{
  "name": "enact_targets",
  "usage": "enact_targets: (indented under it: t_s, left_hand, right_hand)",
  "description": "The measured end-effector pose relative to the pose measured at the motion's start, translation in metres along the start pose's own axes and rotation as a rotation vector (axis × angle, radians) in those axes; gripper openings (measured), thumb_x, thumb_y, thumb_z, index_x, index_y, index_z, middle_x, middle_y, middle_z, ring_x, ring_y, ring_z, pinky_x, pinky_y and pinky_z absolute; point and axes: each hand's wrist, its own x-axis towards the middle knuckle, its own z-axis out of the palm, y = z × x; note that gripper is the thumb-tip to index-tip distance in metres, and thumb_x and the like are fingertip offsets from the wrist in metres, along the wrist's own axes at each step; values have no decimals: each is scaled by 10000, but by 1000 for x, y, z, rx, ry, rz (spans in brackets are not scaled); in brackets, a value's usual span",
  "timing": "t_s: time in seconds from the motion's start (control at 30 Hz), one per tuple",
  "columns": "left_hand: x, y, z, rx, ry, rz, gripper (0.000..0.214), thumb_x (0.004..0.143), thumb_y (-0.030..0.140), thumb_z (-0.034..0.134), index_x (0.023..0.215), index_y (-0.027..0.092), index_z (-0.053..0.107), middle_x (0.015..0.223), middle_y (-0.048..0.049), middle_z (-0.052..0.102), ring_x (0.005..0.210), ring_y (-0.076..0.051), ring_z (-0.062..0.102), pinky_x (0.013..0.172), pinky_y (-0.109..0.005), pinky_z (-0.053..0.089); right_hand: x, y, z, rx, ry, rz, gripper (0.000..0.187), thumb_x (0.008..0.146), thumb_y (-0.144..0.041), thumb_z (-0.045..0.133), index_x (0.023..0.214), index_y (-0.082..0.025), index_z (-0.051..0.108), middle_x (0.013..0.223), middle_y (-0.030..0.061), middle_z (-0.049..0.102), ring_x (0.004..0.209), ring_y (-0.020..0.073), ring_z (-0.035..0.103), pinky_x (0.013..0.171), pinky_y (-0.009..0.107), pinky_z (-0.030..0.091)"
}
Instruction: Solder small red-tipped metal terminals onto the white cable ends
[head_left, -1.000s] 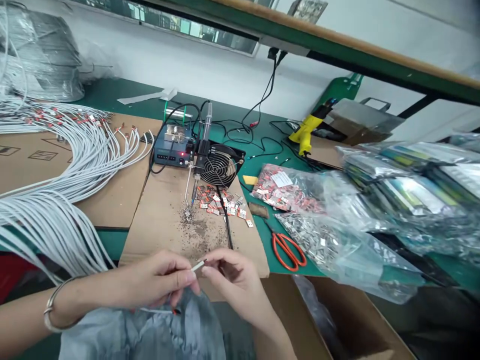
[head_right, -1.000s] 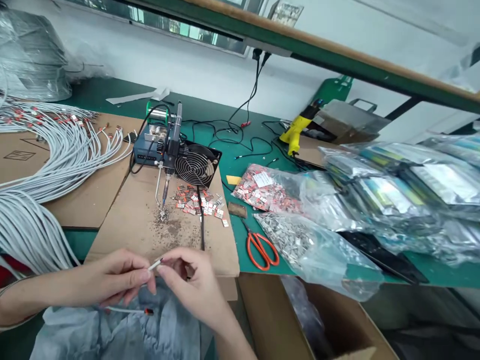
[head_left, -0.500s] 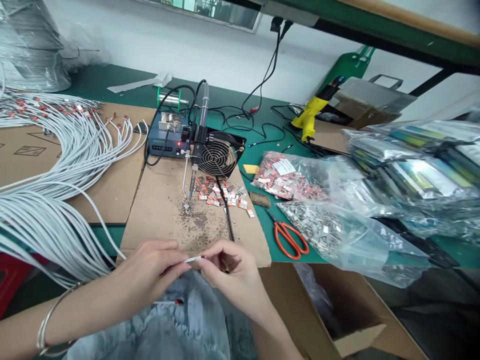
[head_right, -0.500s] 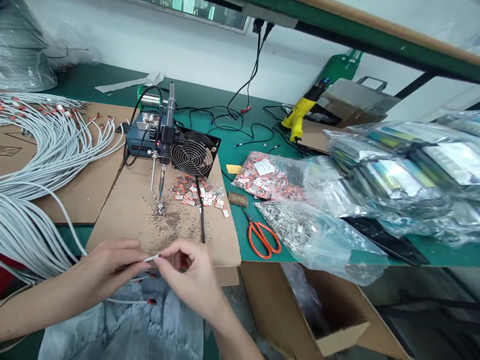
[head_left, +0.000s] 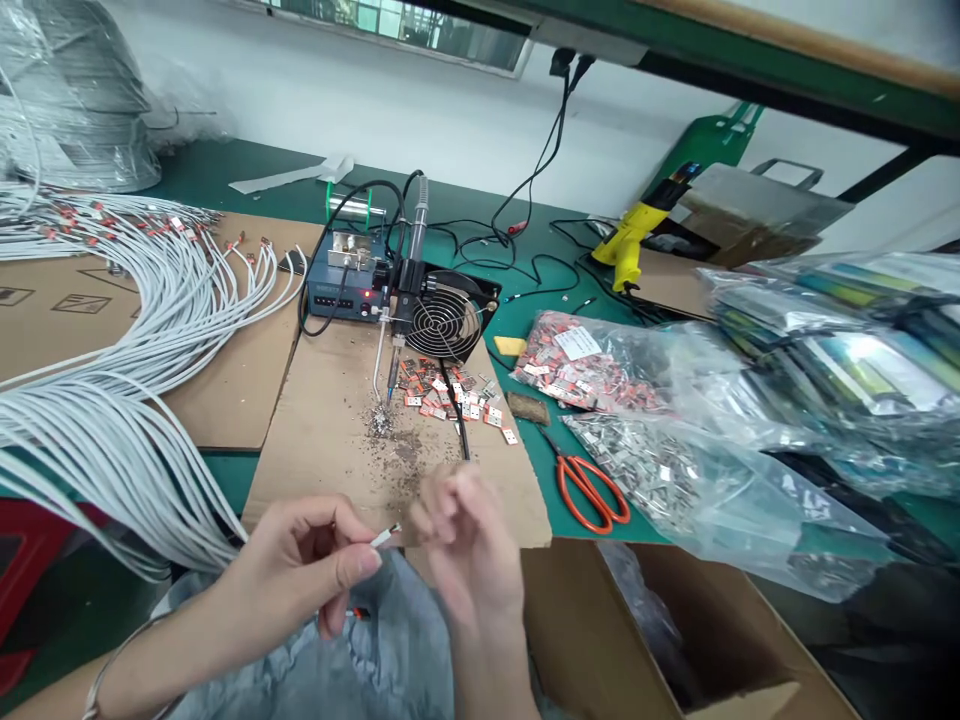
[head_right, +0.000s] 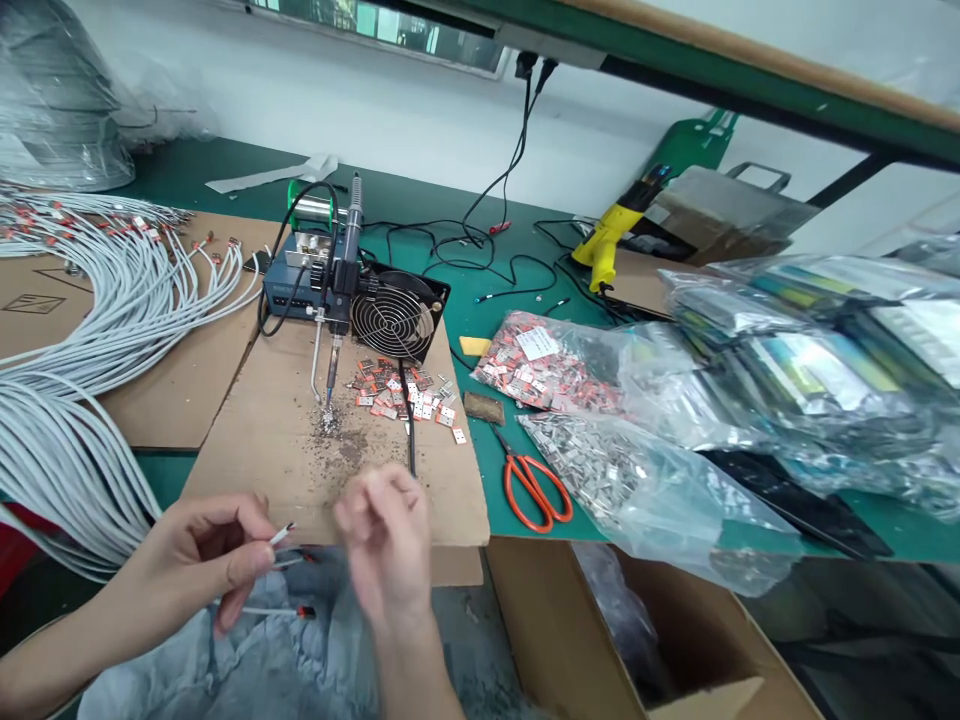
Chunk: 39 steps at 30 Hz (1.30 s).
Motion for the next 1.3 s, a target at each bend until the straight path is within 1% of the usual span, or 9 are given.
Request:
enact_targets:
  t_s: [0.07,0.2,0.37,0.47,0.7,0.8,0.93,1.03,1.3]
  left_hand:
    - [-2,-3,-5,-67,-11,-16,407,692,526,684,692,133,577,480,42,535,356,-63,503,374,-152,380]
    - [-3,-7,-13,-101,-110,-80,425,719,545,648,662,131,573,460,34,538,352,-66,514,370,-146,362]
    - [-5,-4,-15,-80,-139,-103,435,713,558,643,659,136,553,456,56,503,317,-48,462,340,-138,330]
    - [-4,-4,-14,-98,-154,-104,426,710,549,653,701,129,581,482,42,532,320,-53,475,335,-139,331]
    - [1,-16,-12,-270,-124,-16,381,728,490,674,648,128,584,423,34,543,298,-52,481,316,-116,313]
    - [-2,-18,-15,-310,-136,-53,338,718,459,697,698,132,614,499,20,590,305,-54,502,298,-111,312]
    - [-5,-18,-18,-273,-165,-109,335,710,453,704,692,127,631,489,22,579,297,-49,497,296,-108,325]
    - [-5,-19,-18,-264,-187,-112,335,716,457,695,706,125,648,493,25,573,297,-45,492,291,-105,323]
    - [-1,-18,-13,-361,-172,-58,309,722,423,707,683,127,626,496,17,591,303,-45,501,294,-96,311]
  right_hand:
    - [1,-4,-3,-93,-52,-42,203,743,-325,686,596,-209,608,527,-39,476,456,83,372,455,210,328]
    - [-1,-16,1,-507,-380,15,118,696,-301,732,738,-192,714,615,25,619,548,136,498,507,257,381]
    - [0,-32,10,-763,-488,-53,127,717,-247,714,617,-173,684,547,15,596,533,131,484,497,257,353]
    - [-1,-25,12,-640,-480,-88,173,701,-199,713,555,-173,624,537,7,578,505,121,474,472,249,341]
    - [-8,24,22,-59,-227,-166,171,731,-256,704,604,-204,602,567,-36,499,447,87,480,431,214,366]
    - [-2,16,21,-106,-362,-55,174,684,-278,740,608,-203,602,578,-28,527,459,91,474,426,212,359]
    - [9,-15,12,-485,-519,121,133,648,-249,748,628,-169,644,527,-30,491,457,87,371,422,222,286]
    - [10,-27,9,-604,-565,121,140,683,-237,714,597,-156,638,509,-21,500,457,92,376,427,231,282]
    - [-12,22,23,-122,-269,-209,158,735,-223,695,602,-194,614,568,-25,517,465,88,461,441,214,349]
